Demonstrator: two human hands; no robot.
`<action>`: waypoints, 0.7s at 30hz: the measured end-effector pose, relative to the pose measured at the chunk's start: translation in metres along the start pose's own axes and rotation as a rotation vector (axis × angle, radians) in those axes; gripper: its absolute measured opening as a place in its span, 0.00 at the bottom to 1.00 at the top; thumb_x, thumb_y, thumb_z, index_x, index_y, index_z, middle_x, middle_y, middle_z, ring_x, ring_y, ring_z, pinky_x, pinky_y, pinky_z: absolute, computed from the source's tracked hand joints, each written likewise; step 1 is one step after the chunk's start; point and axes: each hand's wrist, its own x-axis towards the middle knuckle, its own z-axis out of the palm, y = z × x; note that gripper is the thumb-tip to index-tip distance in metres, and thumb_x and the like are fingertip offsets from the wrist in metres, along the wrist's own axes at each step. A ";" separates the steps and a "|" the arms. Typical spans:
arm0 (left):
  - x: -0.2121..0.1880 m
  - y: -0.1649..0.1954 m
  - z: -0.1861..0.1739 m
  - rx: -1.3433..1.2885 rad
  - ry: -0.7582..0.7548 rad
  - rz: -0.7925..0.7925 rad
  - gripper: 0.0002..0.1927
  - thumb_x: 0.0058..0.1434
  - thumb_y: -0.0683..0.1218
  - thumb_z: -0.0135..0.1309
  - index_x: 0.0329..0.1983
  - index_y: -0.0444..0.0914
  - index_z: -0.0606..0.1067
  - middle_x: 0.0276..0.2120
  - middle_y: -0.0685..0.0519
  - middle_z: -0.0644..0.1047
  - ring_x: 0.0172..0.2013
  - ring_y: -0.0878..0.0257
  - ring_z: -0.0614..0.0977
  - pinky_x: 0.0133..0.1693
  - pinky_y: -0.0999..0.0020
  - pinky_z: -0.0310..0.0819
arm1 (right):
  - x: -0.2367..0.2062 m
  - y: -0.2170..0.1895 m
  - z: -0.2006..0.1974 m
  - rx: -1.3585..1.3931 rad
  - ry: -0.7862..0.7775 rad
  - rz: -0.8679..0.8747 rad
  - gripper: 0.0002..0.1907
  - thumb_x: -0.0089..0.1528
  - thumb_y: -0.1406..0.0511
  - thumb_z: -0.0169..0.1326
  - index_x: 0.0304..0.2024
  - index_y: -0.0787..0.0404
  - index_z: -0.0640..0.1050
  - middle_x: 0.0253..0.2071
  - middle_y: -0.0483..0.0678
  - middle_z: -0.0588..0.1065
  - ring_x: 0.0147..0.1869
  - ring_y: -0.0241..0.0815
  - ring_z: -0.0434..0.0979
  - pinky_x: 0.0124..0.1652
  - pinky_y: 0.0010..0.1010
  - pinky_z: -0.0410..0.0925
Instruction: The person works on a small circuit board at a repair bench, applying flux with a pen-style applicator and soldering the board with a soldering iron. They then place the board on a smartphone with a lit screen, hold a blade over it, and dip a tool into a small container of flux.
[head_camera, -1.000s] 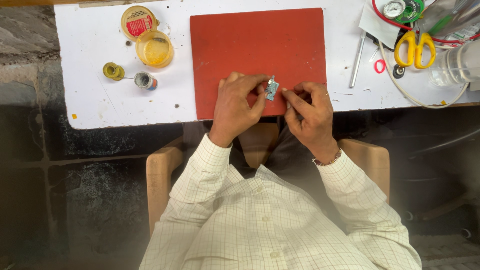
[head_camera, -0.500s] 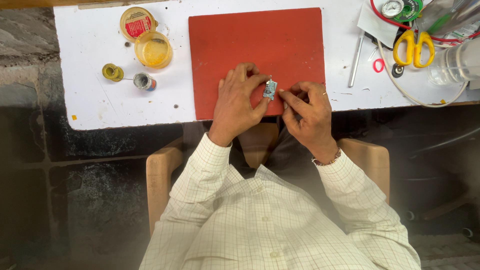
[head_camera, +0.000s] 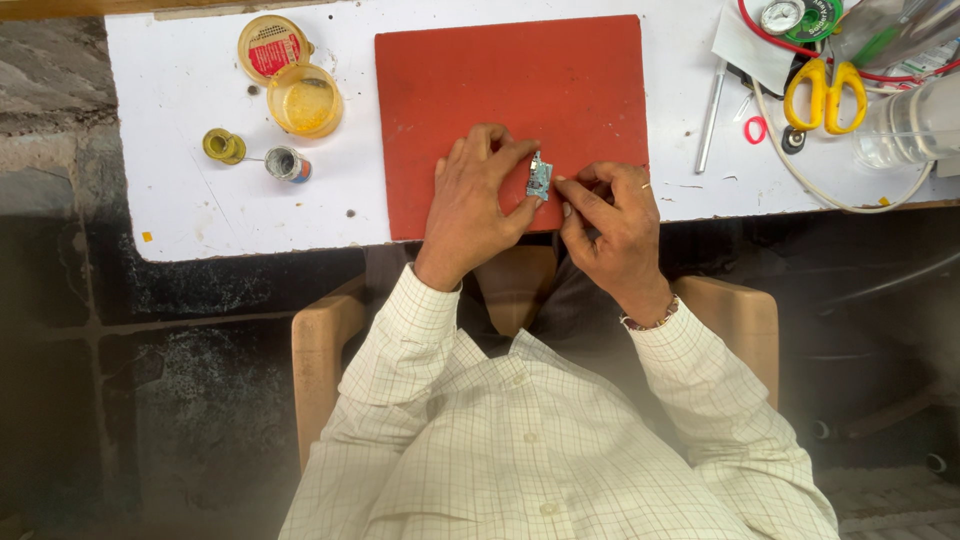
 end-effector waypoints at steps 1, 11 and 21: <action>0.000 0.000 0.000 0.001 -0.010 -0.010 0.25 0.52 0.50 0.67 0.53 0.42 0.79 0.49 0.51 0.71 0.49 0.55 0.74 0.48 0.57 0.64 | 0.000 0.000 0.000 0.000 -0.002 -0.001 0.16 0.59 0.75 0.63 0.50 0.63 0.83 0.49 0.50 0.72 0.50 0.45 0.73 0.44 0.31 0.71; 0.001 0.000 -0.002 -0.021 -0.021 -0.052 0.20 0.52 0.52 0.67 0.47 0.41 0.79 0.48 0.52 0.72 0.50 0.56 0.74 0.49 0.58 0.64 | 0.001 0.001 0.002 0.003 0.003 0.001 0.15 0.59 0.74 0.62 0.49 0.64 0.83 0.48 0.49 0.72 0.49 0.45 0.73 0.43 0.31 0.70; 0.002 0.002 -0.002 -0.045 -0.024 -0.064 0.22 0.48 0.51 0.70 0.46 0.40 0.79 0.49 0.52 0.72 0.52 0.55 0.74 0.52 0.56 0.64 | 0.002 -0.003 -0.003 -0.024 -0.020 -0.005 0.16 0.59 0.74 0.62 0.49 0.62 0.84 0.48 0.49 0.72 0.46 0.45 0.72 0.45 0.34 0.68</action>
